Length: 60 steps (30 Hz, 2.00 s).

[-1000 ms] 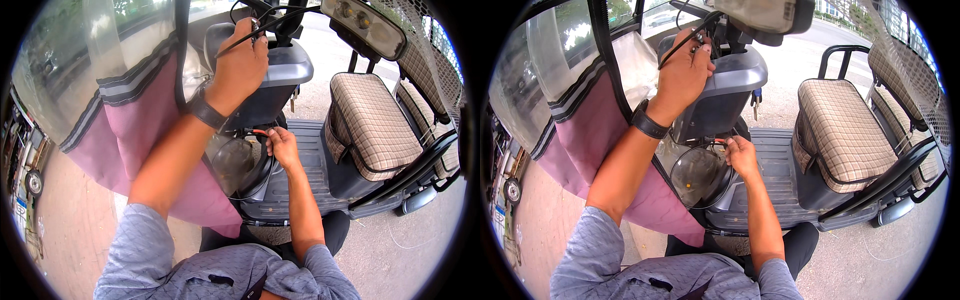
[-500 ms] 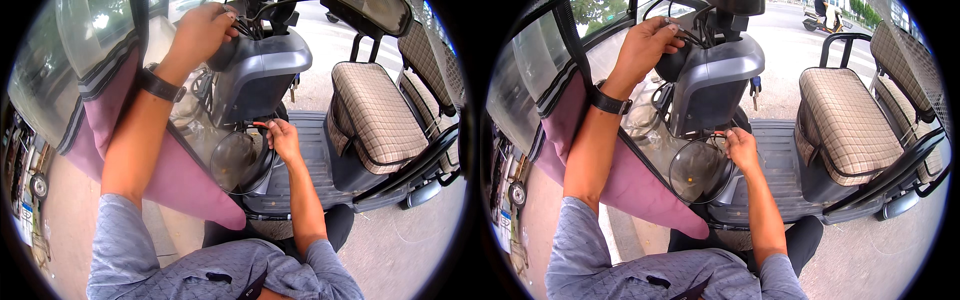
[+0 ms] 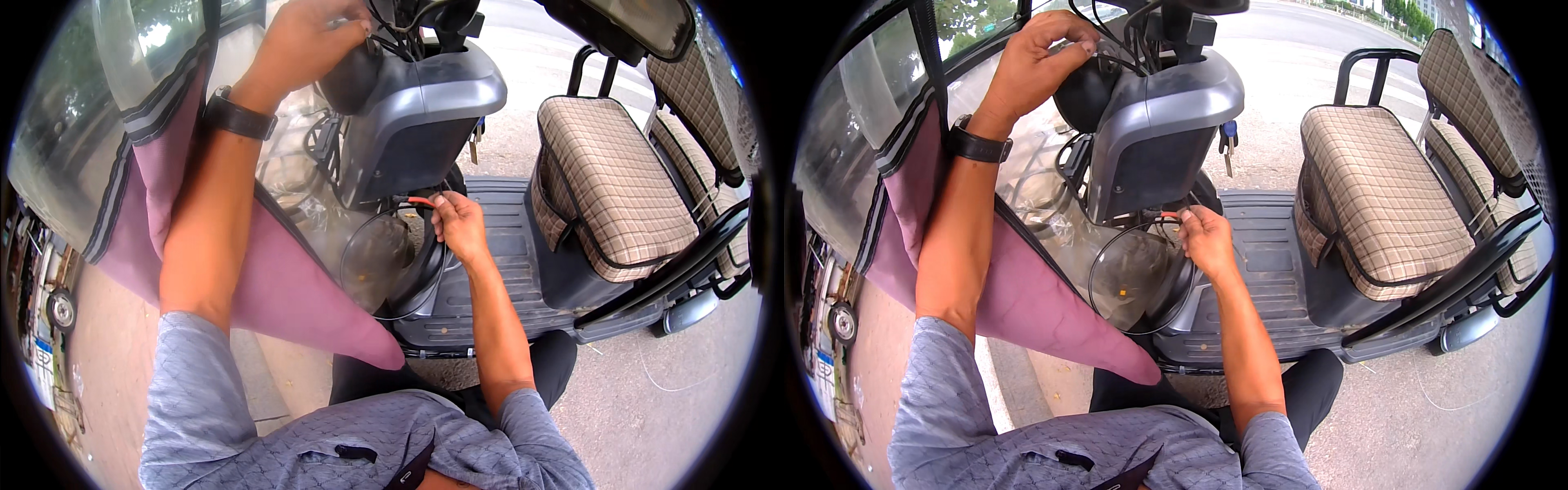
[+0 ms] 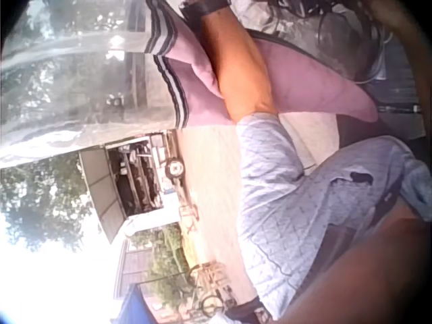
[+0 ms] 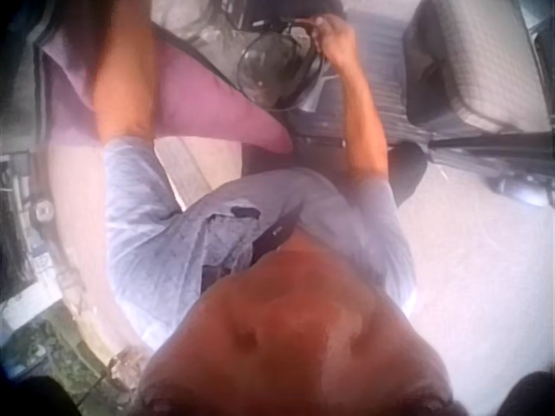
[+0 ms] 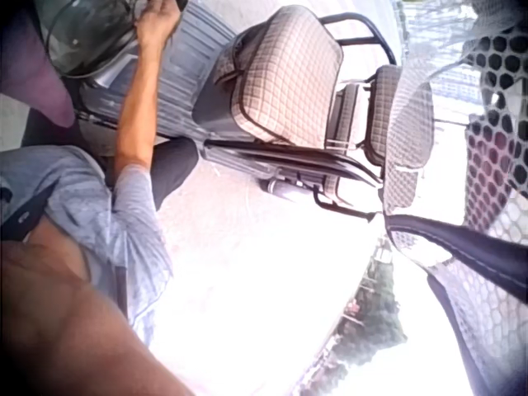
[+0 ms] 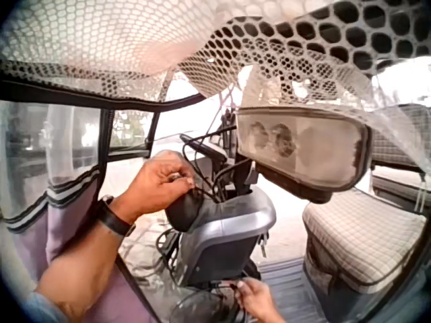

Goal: The person is working on the front console of a three-wheeled electric vehicle, manipulating wires and components near the handlebars. They remove a small bag from the front basket, adjust the console cover, and handle a long cable, appearing to perform maintenance or repair on the vehicle's electrical system.

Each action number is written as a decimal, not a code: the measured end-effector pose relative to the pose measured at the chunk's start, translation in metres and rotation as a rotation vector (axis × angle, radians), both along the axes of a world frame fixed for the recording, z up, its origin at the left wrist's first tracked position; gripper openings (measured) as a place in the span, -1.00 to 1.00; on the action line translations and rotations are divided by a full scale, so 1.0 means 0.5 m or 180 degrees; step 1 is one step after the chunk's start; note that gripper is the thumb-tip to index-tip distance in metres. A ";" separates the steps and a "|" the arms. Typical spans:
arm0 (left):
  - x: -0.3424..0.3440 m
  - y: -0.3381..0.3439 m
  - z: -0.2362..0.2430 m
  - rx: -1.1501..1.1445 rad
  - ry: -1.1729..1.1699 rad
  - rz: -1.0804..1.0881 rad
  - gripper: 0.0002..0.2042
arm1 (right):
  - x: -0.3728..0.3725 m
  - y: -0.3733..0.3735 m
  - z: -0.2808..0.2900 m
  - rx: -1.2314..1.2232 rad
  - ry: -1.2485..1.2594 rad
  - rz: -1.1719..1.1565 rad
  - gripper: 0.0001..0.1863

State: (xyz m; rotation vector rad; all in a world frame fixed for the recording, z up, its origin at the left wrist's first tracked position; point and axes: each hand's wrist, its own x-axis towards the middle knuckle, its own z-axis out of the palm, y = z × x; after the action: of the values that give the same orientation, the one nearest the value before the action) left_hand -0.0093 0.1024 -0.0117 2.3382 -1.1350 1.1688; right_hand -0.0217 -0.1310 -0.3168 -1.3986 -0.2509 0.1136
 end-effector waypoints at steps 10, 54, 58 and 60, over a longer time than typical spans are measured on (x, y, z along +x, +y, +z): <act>0.048 0.023 -0.027 -0.1313 0.1498 -0.0352 -0.81 | 0.005 0.011 0.004 0.0114 -0.0153 -0.0155 -0.76; 0.159 0.210 0.132 -0.4336 0.0575 -0.1574 -0.74 | -0.013 0.024 0.089 -0.0359 0.0547 0.0160 -0.72; 0.151 0.223 0.122 -0.4536 0.0677 -0.1290 -0.67 | -0.019 -0.011 0.104 -0.1212 0.0099 0.0197 -0.72; 0.124 0.179 0.095 -0.4163 0.0608 -0.1029 -0.57 | -0.056 -0.045 0.140 -0.2480 -0.0636 -0.0019 -0.66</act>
State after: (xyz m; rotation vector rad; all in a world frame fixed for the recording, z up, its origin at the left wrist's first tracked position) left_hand 0.0528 0.1919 0.0358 1.1586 -0.3775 1.0257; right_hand -0.0496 -0.1535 -0.2467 -2.1902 -0.3919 0.0671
